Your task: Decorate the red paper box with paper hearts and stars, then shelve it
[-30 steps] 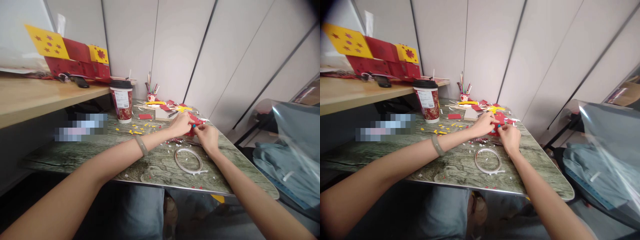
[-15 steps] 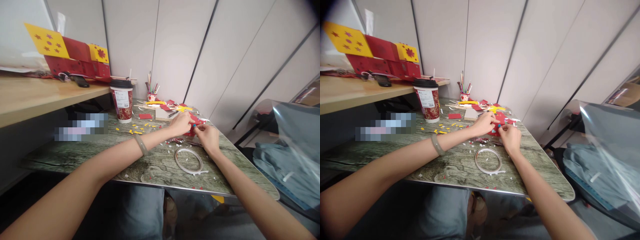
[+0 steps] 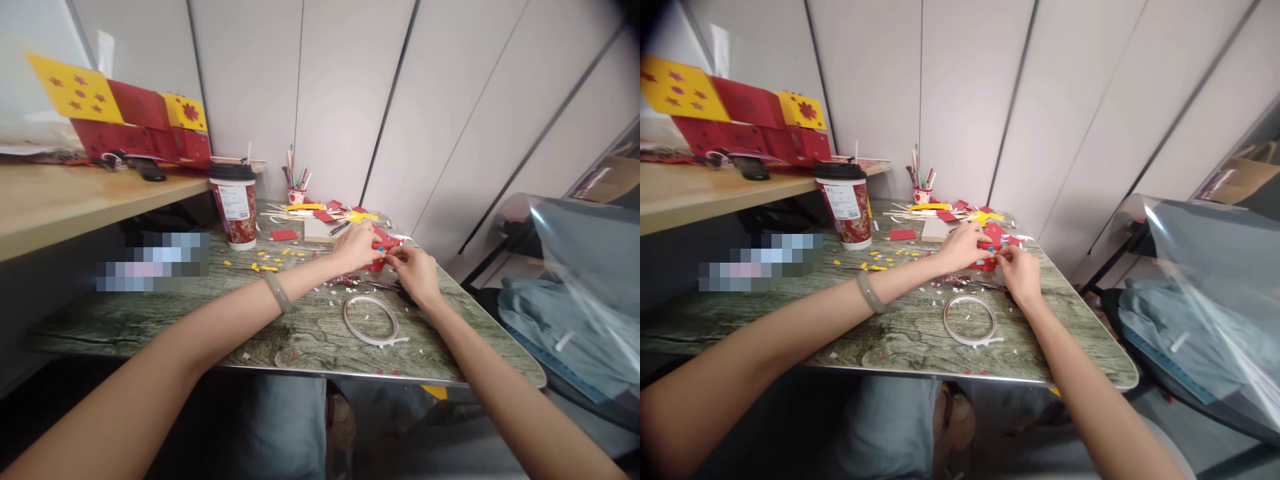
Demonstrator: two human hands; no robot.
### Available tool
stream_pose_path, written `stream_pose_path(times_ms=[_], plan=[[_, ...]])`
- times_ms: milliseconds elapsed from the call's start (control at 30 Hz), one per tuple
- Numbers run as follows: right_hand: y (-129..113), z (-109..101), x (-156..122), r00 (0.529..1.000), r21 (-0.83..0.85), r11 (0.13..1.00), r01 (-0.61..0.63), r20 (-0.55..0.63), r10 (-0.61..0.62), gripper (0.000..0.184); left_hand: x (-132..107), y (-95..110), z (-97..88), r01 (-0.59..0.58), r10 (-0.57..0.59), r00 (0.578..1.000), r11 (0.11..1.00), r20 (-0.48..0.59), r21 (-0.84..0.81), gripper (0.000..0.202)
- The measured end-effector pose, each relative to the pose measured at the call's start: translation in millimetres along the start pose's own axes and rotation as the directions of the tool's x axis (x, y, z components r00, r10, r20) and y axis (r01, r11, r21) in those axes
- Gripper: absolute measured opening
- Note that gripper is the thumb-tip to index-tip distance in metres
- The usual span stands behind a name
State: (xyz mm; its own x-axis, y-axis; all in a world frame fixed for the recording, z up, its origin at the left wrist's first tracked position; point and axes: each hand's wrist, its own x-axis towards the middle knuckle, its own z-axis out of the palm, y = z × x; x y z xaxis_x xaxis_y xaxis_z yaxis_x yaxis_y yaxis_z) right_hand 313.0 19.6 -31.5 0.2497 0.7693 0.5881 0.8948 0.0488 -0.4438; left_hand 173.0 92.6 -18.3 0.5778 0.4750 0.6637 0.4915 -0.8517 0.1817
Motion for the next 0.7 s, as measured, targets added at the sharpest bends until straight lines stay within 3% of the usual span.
stream_pose_path(times_ms=[467,700], plan=[[4.4,0.6,0.7,1.000,-0.010,1.000,0.005,0.012,-0.005,0.012,3.7,-1.4,8.5,0.013,-0.014,0.999,1.000,-0.042,-0.019,0.019],[1.6,-2.5,1.0,1.000,0.010,1.000,-0.007,0.024,0.007,0.013,3.2,-2.2,5.6,0.002,-0.002,1.000,1.000,-0.014,-0.016,0.018]])
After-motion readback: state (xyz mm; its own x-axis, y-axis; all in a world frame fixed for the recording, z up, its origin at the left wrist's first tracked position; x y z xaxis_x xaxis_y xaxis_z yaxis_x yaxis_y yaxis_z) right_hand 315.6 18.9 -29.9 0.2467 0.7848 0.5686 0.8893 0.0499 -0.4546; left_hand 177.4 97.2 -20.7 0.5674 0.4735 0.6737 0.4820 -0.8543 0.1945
